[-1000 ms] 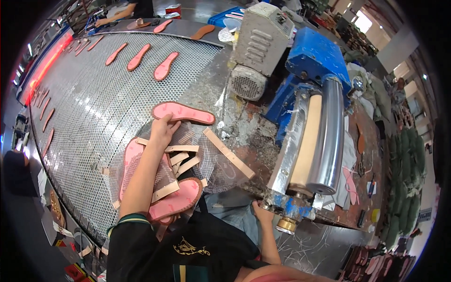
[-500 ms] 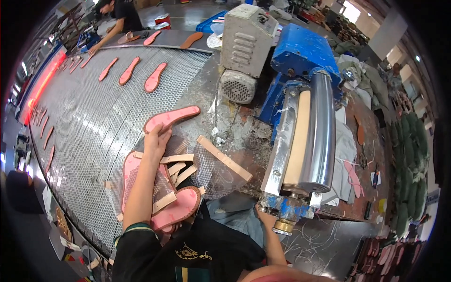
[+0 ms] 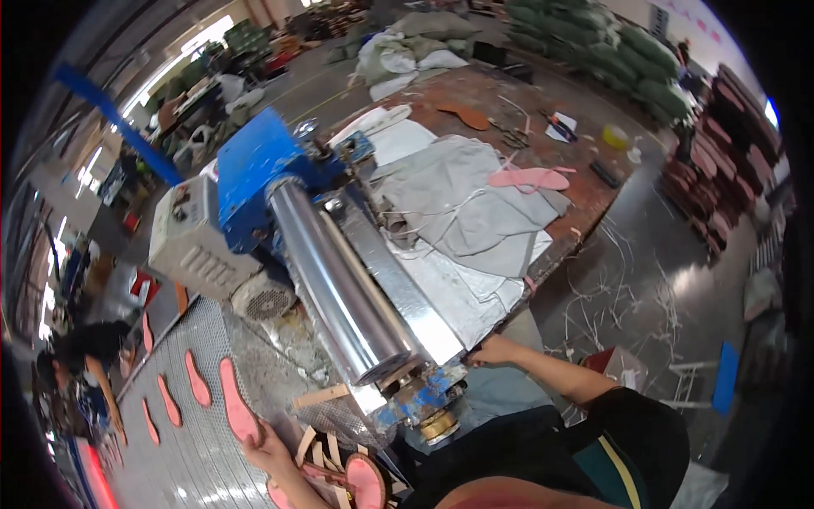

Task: Applying glue to shoe insole components using a roller machine and placing them on a conveyor belt.

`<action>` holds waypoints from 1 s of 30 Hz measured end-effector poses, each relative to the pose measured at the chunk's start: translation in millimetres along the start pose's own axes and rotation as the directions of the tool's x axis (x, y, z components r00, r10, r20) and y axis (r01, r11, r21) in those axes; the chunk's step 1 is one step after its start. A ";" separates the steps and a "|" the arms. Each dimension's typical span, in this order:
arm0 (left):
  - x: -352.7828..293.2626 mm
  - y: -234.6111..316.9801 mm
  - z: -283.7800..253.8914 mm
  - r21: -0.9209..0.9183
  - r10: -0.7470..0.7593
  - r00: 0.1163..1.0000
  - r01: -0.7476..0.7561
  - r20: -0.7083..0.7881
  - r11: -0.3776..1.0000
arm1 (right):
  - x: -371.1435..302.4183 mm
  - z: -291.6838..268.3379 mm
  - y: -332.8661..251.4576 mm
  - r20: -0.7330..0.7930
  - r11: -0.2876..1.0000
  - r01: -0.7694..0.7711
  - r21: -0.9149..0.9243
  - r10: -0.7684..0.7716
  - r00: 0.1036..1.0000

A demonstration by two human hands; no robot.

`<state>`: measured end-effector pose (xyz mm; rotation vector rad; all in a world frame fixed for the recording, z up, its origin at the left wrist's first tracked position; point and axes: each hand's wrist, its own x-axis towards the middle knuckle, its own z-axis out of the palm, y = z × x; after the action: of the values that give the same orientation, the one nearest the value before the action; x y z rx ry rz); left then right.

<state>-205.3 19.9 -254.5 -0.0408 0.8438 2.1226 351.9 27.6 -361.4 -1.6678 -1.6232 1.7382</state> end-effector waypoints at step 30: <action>7.7 -4.7 -10.2 0.487 -0.223 0.972 0.161 0.073 0.859 | 12.3 10.8 0.6 0.004 0.555 0.022 0.831 -0.046 0.999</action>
<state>-209.6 21.3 -267.4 0.2572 1.2128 1.6614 339.5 31.2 -371.6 -1.0963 -0.5675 2.0207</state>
